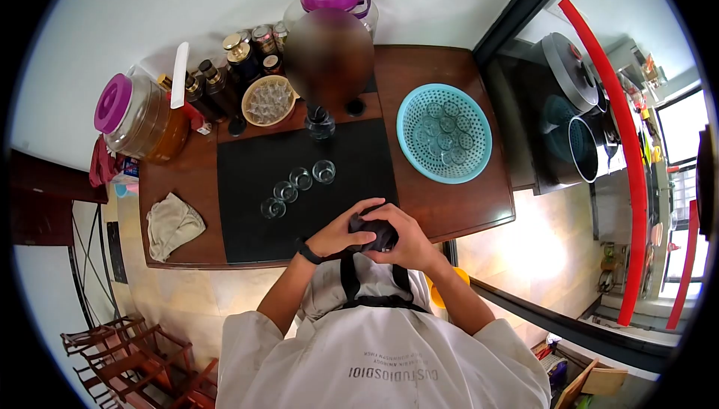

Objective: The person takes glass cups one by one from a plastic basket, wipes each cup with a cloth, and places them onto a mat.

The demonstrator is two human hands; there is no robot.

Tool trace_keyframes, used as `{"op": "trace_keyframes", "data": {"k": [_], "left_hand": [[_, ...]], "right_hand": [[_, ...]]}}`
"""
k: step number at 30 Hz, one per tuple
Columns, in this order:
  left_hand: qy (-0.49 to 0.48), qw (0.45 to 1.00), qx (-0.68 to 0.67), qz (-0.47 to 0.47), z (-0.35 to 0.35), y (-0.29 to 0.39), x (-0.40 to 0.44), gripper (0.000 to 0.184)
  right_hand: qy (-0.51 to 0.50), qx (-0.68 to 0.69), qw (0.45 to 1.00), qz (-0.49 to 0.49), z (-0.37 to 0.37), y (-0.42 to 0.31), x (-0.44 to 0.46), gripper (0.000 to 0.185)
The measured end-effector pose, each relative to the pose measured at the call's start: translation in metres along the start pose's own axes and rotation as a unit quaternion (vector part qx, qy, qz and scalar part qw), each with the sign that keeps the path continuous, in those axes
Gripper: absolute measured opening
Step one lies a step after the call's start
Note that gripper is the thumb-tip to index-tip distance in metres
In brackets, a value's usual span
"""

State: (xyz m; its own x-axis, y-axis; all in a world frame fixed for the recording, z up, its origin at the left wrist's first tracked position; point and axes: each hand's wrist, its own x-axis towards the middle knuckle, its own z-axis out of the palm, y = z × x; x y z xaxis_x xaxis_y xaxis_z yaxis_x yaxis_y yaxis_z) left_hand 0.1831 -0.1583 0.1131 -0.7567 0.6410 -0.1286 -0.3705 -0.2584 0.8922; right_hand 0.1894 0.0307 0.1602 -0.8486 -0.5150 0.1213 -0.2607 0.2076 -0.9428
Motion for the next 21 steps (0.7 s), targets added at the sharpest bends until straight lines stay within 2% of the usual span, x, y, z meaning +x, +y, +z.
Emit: {"op": "trace_keyframes", "data": {"k": [5,7,9,12,13,15,18,19,21], "left_hand": [[0.008,0.998,-0.019,-0.055,0.002,0.003,-0.003,0.073],[0.027,0.998,-0.009,-0.048,0.000,-0.007,-0.002,0.068],[0.043,0.998,0.001,-0.042,-0.002,-0.019,-0.002,0.063],[0.087,0.995,-0.031,-0.034,-0.003,-0.025,-0.002,0.059],[0.117,0.992,-0.054,-0.003,-0.001,-0.025,-0.002,0.056],[0.151,0.985,-0.078,0.029,0.000,-0.026,-0.002,0.052],[0.225,0.971,-0.053,0.059,0.001,-0.027,0.003,0.036],[0.225,0.971,-0.054,0.060,0.003,-0.026,0.005,0.036],[0.270,0.957,-0.091,0.049,0.005,-0.026,0.007,0.032]], "right_hand": [[0.010,-0.022,1.000,0.014,0.008,0.007,-0.006,0.060],[0.011,-0.020,0.999,0.028,0.010,0.012,-0.005,0.062],[0.012,-0.060,0.998,-0.006,0.009,0.016,0.000,0.069],[0.049,-0.123,0.991,-0.023,0.014,0.015,0.003,0.073],[0.049,-0.123,0.991,-0.022,0.015,0.015,0.002,0.073],[0.085,-0.211,0.974,0.019,0.017,0.019,0.000,0.075],[0.055,-0.183,0.978,0.079,0.022,0.018,0.001,0.073],[0.048,-0.157,0.980,0.110,0.024,0.016,0.001,0.069],[0.067,-0.154,0.981,0.099,0.026,0.018,0.001,0.067]]}}
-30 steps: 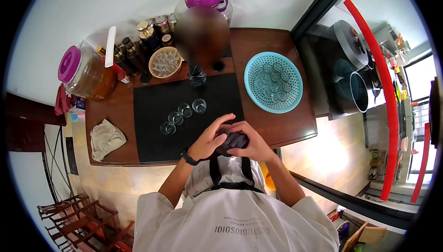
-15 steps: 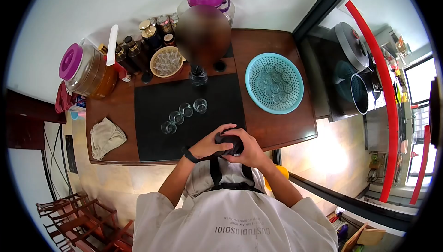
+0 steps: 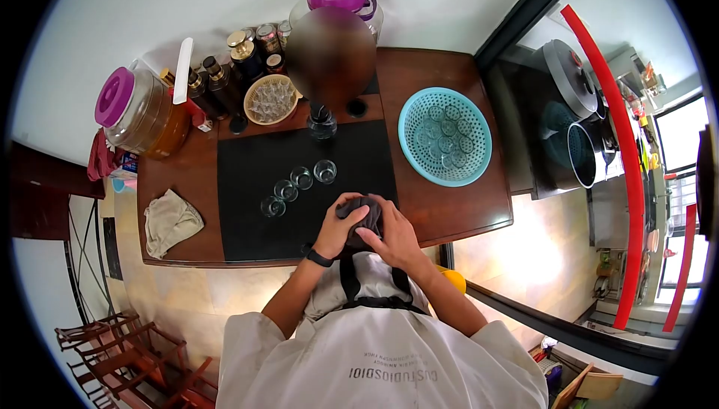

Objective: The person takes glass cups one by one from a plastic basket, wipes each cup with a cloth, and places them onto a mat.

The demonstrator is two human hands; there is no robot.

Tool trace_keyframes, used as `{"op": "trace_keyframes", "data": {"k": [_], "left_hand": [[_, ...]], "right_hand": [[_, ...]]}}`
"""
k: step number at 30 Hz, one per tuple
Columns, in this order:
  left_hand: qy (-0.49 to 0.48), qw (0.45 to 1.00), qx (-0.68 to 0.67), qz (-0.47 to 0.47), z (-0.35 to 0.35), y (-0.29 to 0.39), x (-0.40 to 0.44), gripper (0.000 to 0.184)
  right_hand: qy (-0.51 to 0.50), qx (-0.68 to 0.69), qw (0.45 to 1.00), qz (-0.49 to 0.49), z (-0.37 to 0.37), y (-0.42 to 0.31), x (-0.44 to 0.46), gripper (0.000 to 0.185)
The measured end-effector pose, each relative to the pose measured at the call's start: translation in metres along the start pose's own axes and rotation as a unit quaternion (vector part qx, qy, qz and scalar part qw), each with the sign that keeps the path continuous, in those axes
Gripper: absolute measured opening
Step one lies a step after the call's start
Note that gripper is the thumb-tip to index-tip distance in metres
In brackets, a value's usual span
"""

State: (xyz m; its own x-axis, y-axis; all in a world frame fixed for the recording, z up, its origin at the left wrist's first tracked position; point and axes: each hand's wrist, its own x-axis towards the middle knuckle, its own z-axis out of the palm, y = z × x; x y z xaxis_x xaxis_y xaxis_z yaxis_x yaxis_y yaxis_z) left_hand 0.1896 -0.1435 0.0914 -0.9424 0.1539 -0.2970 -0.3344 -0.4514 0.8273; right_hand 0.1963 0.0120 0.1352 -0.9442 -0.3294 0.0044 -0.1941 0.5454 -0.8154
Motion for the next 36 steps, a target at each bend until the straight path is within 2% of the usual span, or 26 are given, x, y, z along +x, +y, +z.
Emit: {"op": "trace_keyframes", "data": {"k": [2,4,5,6,10,12,14,16,19,20,21,22,23,24,26,27,28,30,31,33,34,35,36], "left_hand": [[0.014,0.999,-0.040,-0.024,0.002,-0.003,0.004,0.029],[0.028,0.995,-0.080,-0.048,0.004,-0.006,0.004,0.027],[0.017,0.988,-0.126,-0.086,0.004,-0.007,0.004,0.025],[0.006,0.977,-0.172,-0.124,0.004,-0.008,0.004,0.024],[-0.002,0.971,-0.186,-0.152,0.000,-0.012,0.003,0.026],[-0.016,0.954,-0.206,-0.218,-0.002,-0.009,0.003,0.030],[-0.016,0.950,-0.196,-0.241,0.002,0.000,-0.002,0.032],[-0.014,0.947,-0.186,-0.263,0.002,0.004,-0.005,0.034],[0.002,0.961,-0.143,-0.237,-0.001,-0.003,-0.003,0.036],[0.021,0.974,-0.141,-0.175,-0.002,-0.006,-0.003,0.036],[0.038,0.983,-0.137,-0.113,-0.001,-0.008,-0.002,0.036],[0.037,0.983,-0.137,-0.115,0.000,-0.009,-0.002,0.036],[0.069,0.997,-0.025,0.007,0.002,-0.009,0.000,0.036],[0.100,0.983,0.088,0.129,0.005,-0.005,0.001,0.036],[0.097,0.979,0.085,0.158,0.011,0.005,-0.001,0.038],[0.088,0.965,0.145,0.201,0.013,0.009,-0.002,0.041],[0.080,0.945,0.204,0.243,0.013,0.013,-0.003,0.043],[0.072,0.948,0.206,0.232,0.010,0.018,-0.002,0.045],[0.061,0.951,0.208,0.222,0.009,0.019,-0.001,0.047],[0.040,0.963,0.190,0.186,0.009,0.022,-0.002,0.047],[0.020,0.973,0.170,0.153,0.009,0.024,0.000,0.048],[0.019,0.973,0.170,0.154,0.008,0.027,0.001,0.048],[-0.018,0.982,0.151,0.114,0.005,0.031,0.001,0.049]], "right_hand": [[0.020,0.006,1.000,-0.007,0.005,0.003,-0.001,0.064],[0.038,0.063,0.997,0.034,0.010,0.007,-0.004,0.064],[0.037,0.063,0.997,0.034,0.010,0.008,-0.003,0.064],[0.050,0.049,0.998,0.002,0.010,0.010,-0.002,0.063],[0.073,0.006,0.994,-0.076,0.015,0.017,-0.005,0.063],[0.071,-0.022,0.994,-0.075,0.016,0.017,-0.009,0.063],[0.068,-0.050,0.993,-0.076,0.018,0.019,-0.011,0.063],[0.088,-0.087,0.981,-0.150,0.019,0.026,-0.011,0.065],[0.110,-0.081,0.978,-0.160,0.016,0.025,-0.005,0.062],[0.110,-0.081,0.978,-0.159,0.015,0.024,-0.005,0.062],[0.117,-0.031,0.987,-0.107,0.013,0.023,-0.005,0.060],[0.124,0.019,0.991,-0.054,0.010,0.022,-0.004,0.057],[0.108,0.043,0.993,-0.019,0.005,0.019,-0.001,0.044],[0.108,0.043,0.993,-0.019,0.007,0.021,-0.002,0.044],[0.047,0.215,0.966,0.134,0.014,0.026,-0.005,0.032],[0.017,0.273,0.952,0.136,0.011,0.018,-0.004,0.028],[0.015,0.274,0.952,0.136,0.009,0.016,-0.004,0.028],[-0.065,0.330,0.929,0.156,0.006,0.016,-0.005,0.024],[-0.064,0.331,0.929,0.156,0.005,0.015,-0.004,0.024],[0.011,0.186,0.982,0.021,0.005,0.013,-0.004,0.021],[0.012,0.187,0.982,0.020,0.004,0.013,-0.003,0.021],[0.027,0.134,0.990,-0.043,0.001,0.013,-0.002,0.018],[0.043,0.079,0.990,-0.105,-0.001,0.013,-0.004,0.015]]}}
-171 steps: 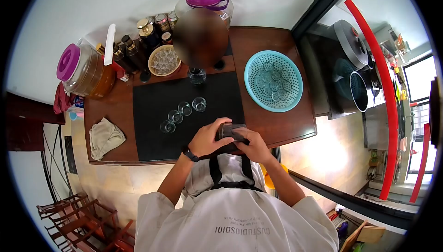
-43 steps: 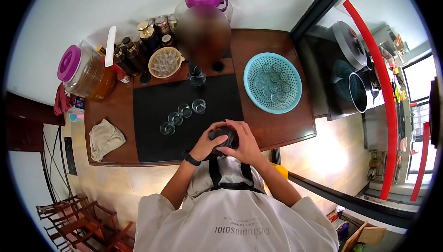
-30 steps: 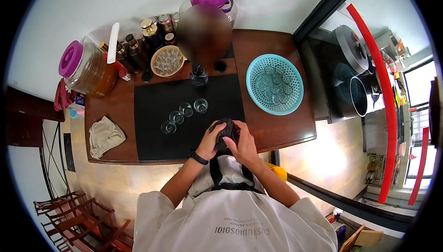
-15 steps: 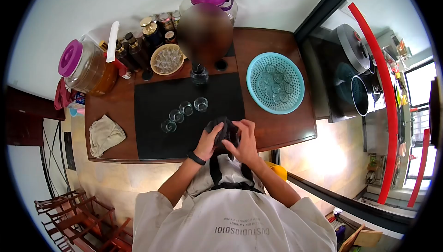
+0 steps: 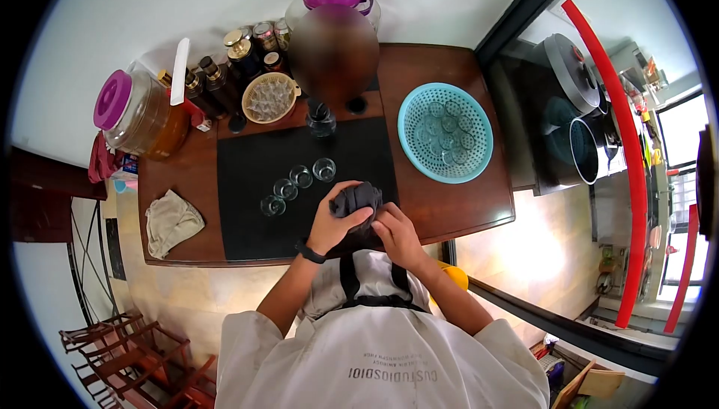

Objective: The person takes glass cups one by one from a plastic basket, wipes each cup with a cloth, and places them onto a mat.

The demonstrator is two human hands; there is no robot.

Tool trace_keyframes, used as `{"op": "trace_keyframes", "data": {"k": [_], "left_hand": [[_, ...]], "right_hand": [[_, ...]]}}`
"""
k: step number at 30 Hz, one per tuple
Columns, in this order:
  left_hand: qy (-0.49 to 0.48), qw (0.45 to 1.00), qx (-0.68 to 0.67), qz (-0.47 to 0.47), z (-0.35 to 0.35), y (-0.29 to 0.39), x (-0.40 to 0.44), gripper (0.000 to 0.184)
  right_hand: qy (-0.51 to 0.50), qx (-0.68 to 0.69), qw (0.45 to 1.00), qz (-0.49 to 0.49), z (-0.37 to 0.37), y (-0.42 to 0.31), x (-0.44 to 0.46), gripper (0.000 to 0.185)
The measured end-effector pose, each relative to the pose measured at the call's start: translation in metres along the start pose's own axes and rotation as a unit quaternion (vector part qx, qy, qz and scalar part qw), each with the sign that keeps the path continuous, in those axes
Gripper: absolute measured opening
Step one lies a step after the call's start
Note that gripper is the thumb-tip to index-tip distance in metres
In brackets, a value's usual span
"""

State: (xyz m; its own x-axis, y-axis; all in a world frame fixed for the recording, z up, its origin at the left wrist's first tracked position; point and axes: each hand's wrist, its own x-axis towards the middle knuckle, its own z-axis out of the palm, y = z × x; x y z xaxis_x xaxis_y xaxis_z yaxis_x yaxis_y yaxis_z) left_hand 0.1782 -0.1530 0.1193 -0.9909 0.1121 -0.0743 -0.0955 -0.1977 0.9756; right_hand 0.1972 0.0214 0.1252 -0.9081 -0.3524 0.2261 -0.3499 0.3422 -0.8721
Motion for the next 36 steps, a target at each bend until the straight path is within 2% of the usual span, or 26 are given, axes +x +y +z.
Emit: {"op": "trace_keyframes", "data": {"k": [2,4,6,8,9,10,11,12,14,16,18,19,20,21,22,24,25,27,28,30,31,32,33,34,35,36], "left_hand": [[-0.040,0.998,-0.025,-0.034,-0.006,0.006,0.004,0.050],[-0.123,0.986,-0.029,-0.105,-0.012,0.012,0.007,0.052],[-0.138,0.983,-0.031,-0.114,-0.012,0.014,0.006,0.052],[-0.113,0.987,0.113,-0.030,-0.010,0.018,0.004,0.052],[-0.113,0.987,0.114,-0.029,-0.009,0.021,0.003,0.052],[-0.099,0.983,0.152,0.026,-0.007,0.025,0.000,0.052],[-0.087,0.974,0.190,0.082,-0.006,0.028,0.000,0.053],[-0.090,0.974,0.191,0.080,-0.003,0.030,0.000,0.053],[-0.082,0.966,0.199,0.141,0.001,0.031,0.000,0.054],[-0.077,0.973,0.179,0.124,0.002,0.023,-0.003,0.057],[-0.002,0.998,-0.065,0.002,0.007,0.008,-0.008,0.057],[0.016,0.987,-0.152,-0.045,0.006,-0.001,-0.007,0.051],[0.013,0.987,-0.152,-0.045,0.004,-0.007,-0.007,0.051],[0.043,0.972,-0.214,-0.090,0.004,-0.007,-0.006,0.046],[0.075,0.949,-0.275,-0.135,0.004,-0.007,-0.006,0.042],[0.081,0.959,-0.249,-0.113,0.007,-0.008,-0.007,0.036],[0.094,0.980,-0.165,-0.054,0.007,-0.009,-0.010,0.037],[0.121,0.989,0.016,0.078,0.011,-0.003,-0.014,0.040],[0.122,0.989,0.017,0.078,0.010,0.000,-0.015,0.040],[0.110,0.984,0.045,0.133,0.009,0.005,-0.015,0.041],[0.087,0.986,0.055,0.129,0.008,0.011,-0.013,0.039],[0.087,0.986,0.056,0.128,0.006,0.012,-0.013,0.039],[0.066,0.996,0.015,0.059,0.004,0.013,-0.011,0.038],[0.043,0.999,-0.026,-0.009,0.002,0.014,-0.008,0.037],[0.030,0.997,-0.051,-0.051,-0.002,0.011,-0.005,0.034],[0.030,0.997,-0.051,-0.051,-0.004,0.008,-0.004,0.034]], "right_hand": [[-0.029,-0.023,0.999,-0.027,-0.008,0.003,-0.003,0.012],[-0.060,-0.043,0.996,-0.056,-0.009,0.004,-0.006,0.010],[-0.076,-0.073,0.992,-0.067,-0.010,0.005,-0.008,0.010],[-0.085,-0.048,0.995,-0.038,-0.009,0.008,-0.011,0.010],[-0.092,-0.021,0.995,-0.007,-0.008,0.009,-0.011,0.010],[-0.091,-0.021,0.996,-0.006,-0.009,0.009,-0.012,0.010],[-0.131,0.043,0.989,0.055,-0.010,0.010,-0.013,0.009],[-0.169,0.109,0.973,0.116,-0.011,0.010,-0.015,0.009],[-0.132,0.123,0.978,0.103,-0.008,0.003,-0.013,0.009],[-0.102,0.134,0.982,0.084,-0.009,-0.001,-0.008,0.010],[-0.081,-0.015,0.997,-0.014,-0.014,0.000,-0.005,0.014],[-0.078,-0.016,0.997,-0.015,-0.015,0.000,-0.003,0.014],[-0.073,-0.046,0.994,-0.074,-0.015,0.000,-0.001,0.015],[-0.068,-0.076,0.986,-0.133,-0.014,0.000,-0.001,0.017],[-0.068,-0.076,0.986,-0.133,-0.012,-0.001,-0.002,0.017],[-0.099,-0.048,0.993,-0.047,-0.008,-0.006,-0.007,0.018],[-0.101,-0.047,0.993,-0.047,-0.008,-0.012,-0.007,0.018],[-0.148,0.100,0.972,0.155,-0.010,-0.025,-0.006,0.016],[-0.148,0.100,0.972,0.155,-0.008,-0.024,-0.006,0.016],[-0.124,0.107,0.982,0.099,-0.006,-0.019,-0.007,0.015],[-0.124,0.107,0.981,0.099,-0.006,-0.019,-0.007,0.015],[-0.097,0.050,0.993,0.055,-0.007,-0.019,-0.006,0.014],[-0.069,-0.008,0.998,0.010,-0.007,-0.019,-0.005,0.013],[-0.069,-0.008,0.998,0.008,-0.009,-0.018,-0.002,0.013],[-0.062,-0.065,0.995,-0.047,-0.012,-0.016,0.001,0.013],[-0.055,-0.122,0.986,-0.102,-0.013,-0.015,0.001,0.013]]}}
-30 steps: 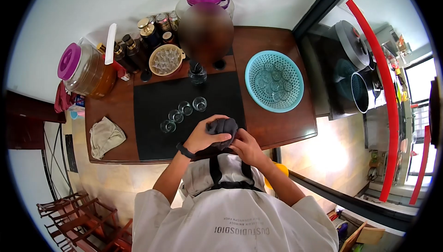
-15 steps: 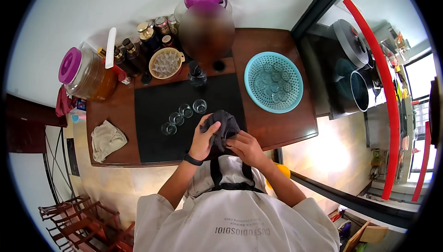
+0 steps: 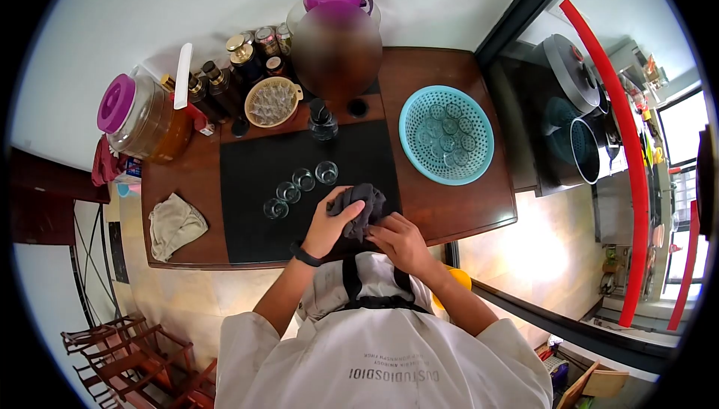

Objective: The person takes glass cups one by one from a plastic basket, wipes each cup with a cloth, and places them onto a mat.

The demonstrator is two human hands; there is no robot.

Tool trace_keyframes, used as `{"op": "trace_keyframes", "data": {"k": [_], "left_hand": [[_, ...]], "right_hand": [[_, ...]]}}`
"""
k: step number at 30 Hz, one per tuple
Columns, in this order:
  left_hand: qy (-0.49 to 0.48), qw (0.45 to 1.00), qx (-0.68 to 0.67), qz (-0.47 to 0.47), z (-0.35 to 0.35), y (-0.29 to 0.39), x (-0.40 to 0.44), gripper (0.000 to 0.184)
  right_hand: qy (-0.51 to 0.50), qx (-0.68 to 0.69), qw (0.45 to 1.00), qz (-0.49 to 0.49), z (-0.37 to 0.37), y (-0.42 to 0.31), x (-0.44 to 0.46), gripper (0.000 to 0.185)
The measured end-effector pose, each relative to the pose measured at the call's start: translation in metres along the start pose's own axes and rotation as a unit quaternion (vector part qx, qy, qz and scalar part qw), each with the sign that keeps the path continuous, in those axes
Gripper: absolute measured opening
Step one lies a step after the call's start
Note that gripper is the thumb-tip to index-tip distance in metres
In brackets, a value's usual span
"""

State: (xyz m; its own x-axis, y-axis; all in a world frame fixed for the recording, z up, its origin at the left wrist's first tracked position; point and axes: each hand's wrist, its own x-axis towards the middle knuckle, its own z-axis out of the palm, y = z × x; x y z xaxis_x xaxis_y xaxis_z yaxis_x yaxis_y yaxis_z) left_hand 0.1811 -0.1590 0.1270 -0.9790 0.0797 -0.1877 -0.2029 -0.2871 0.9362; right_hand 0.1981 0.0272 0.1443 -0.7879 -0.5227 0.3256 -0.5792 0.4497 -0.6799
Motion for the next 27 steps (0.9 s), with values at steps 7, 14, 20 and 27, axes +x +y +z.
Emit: {"op": "trace_keyframes", "data": {"k": [7,14,20,27], "left_hand": [[0.008,0.983,0.140,0.116,0.005,-0.004,-0.001,0.033],[0.015,0.999,-0.050,-0.003,0.008,-0.003,-0.003,0.029],[0.034,0.986,-0.141,-0.080,0.003,-0.022,0.000,0.023],[0.020,0.999,-0.026,-0.043,-0.004,-0.021,0.009,0.024]], "right_hand": [[-0.046,0.120,0.985,0.114,0.002,-0.005,-0.003,0.013],[-0.021,0.175,0.980,0.092,0.003,-0.001,-0.003,0.011],[0.017,-0.002,0.999,-0.051,0.002,0.010,-0.001,0.020],[0.059,-0.026,0.996,-0.065,0.003,0.013,0.002,0.020]]}}
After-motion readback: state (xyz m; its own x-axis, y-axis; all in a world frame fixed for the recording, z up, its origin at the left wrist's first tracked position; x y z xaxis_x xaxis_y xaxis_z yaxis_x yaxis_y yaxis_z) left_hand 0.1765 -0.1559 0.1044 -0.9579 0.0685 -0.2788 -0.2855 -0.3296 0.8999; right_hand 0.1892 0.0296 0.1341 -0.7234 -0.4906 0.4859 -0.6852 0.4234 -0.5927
